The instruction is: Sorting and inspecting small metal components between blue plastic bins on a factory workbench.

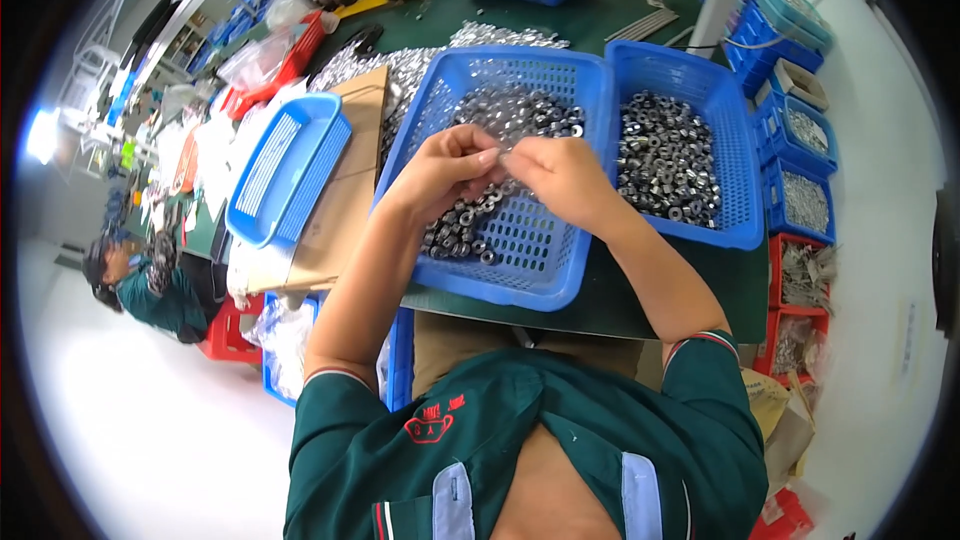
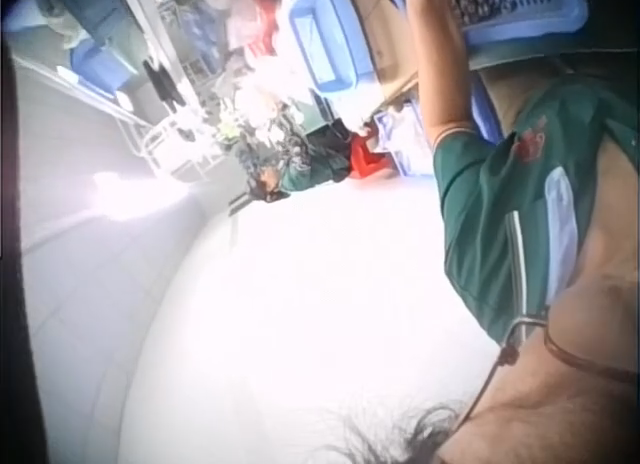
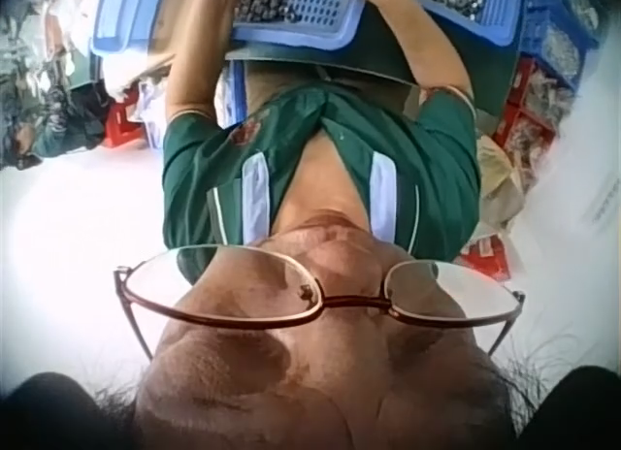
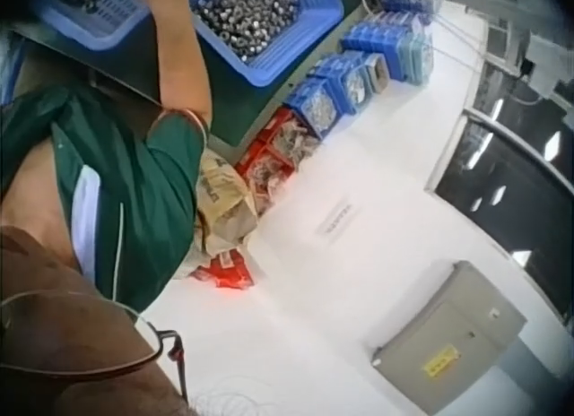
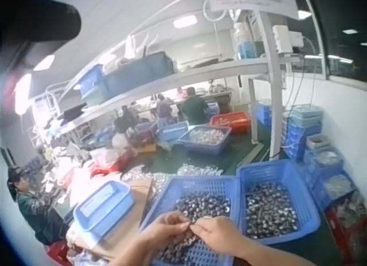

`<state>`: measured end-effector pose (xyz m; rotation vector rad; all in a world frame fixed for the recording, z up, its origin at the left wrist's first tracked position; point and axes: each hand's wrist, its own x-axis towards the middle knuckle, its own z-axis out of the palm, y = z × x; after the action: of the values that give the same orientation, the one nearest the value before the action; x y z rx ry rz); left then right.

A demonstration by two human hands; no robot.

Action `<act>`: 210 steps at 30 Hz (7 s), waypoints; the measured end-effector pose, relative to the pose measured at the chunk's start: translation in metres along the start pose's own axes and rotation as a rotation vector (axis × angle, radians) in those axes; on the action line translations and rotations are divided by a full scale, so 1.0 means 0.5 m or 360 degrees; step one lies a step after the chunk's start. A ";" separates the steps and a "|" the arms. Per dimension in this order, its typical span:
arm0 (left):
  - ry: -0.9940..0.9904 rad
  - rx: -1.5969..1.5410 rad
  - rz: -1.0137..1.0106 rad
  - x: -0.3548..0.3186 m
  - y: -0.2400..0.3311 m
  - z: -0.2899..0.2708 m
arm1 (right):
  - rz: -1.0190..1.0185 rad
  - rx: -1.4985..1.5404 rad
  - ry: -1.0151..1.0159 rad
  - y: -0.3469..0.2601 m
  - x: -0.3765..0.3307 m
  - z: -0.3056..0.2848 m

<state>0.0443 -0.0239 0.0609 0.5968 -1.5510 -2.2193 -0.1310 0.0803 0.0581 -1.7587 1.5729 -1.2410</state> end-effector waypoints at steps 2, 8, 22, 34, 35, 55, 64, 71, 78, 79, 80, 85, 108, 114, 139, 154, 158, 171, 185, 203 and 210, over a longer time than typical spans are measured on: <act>0.0061 0.0097 0.0029 -0.009 0.002 0.002 | 0.0055 0.0057 -0.0053 0.017 0.006 0.011; -0.0074 0.0164 0.0046 0.012 0.056 0.039 | 0.0512 0.1111 -0.0394 0.027 0.017 -0.023; -0.0464 0.2529 0.0514 0.538 -0.077 0.322 | -0.1109 -0.0074 0.0499 -0.157 -0.121 -0.139; -0.0256 0.2703 0.0619 0.542 -0.093 0.340 | -0.0968 -0.0210 0.0525 -0.147 -0.130 -0.198; -0.0227 0.2658 0.0741 0.519 -0.066 0.305 | -0.0925 -0.0173 0.0559 -0.149 -0.123 -0.192; -0.0880 0.2813 -0.0018 -0.058 -0.052 0.027 | -0.0743 -0.0376 0.0299 -0.115 -0.061 -0.051; -0.1245 0.2852 0.0054 -0.027 -0.069 0.033 | -0.0693 -0.0365 0.0290 -0.098 -0.053 -0.048; -0.0512 0.2545 0.0797 0.084 -0.192 -0.058 | -0.0652 -0.0345 0.0333 -0.101 -0.040 -0.052; -0.0280 0.2013 0.0275 0.077 -0.114 0.000 | -0.0569 -0.0319 0.0339 -0.097 -0.039 -0.065; -0.0220 0.1650 0.0158 0.073 -0.100 -0.007 | -0.0570 -0.0325 0.0320 -0.098 -0.039 -0.066; -0.0156 0.1355 0.0003 0.067 -0.063 0.004 | -0.0520 -0.0308 0.0312 -0.096 -0.039 -0.069; -0.0091 -0.0185 -0.0100 0.027 0.009 0.012 | -0.0262 -0.0352 0.0300 -0.075 -0.030 -0.063; 0.0009 -0.0007 0.0061 0.009 0.012 0.000 | -0.0590 -0.0843 0.0272 -0.042 -0.014 -0.003; 0.0005 -0.0190 -0.0060 0.007 0.002 -0.013 | -0.0773 -0.1034 0.0434 -0.036 -0.016 0.023; -0.0167 0.2615 -0.0046 0.038 -0.098 0.051 | -0.0069 0.0164 0.0086 -0.047 -0.017 -0.048; 0.0271 -0.0502 -0.0267 0.034 -0.004 0.002 | -0.0113 -0.0146 0.0232 -0.029 -0.008 -0.031; 0.0092 -0.0491 -0.0138 0.021 -0.002 0.010 | -0.0119 -0.0368 0.0210 -0.028 -0.009 -0.019; 0.0114 -0.0245 -0.0118 0.018 -0.015 0.000 | -0.0528 -0.0883 0.0269 -0.019 -0.012 0.016; 0.0068 -0.0039 0.0172 0.024 -0.012 0.006 | 0.0255 0.0374 -0.0152 0.013 0.011 0.010; -0.0093 0.2581 0.0087 0.053 -0.105 0.038 | 0.0104 0.0381 0.0015 -0.049 -0.015 -0.059; -0.0248 0.2725 -0.0139 0.048 -0.098 0.046 | 0.0012 0.0372 0.0055 -0.053 -0.020 -0.052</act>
<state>0.0088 -0.0023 0.0188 0.8223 -3.2309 -0.4043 -0.1386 0.1015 0.0894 -1.5899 1.3886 -1.3968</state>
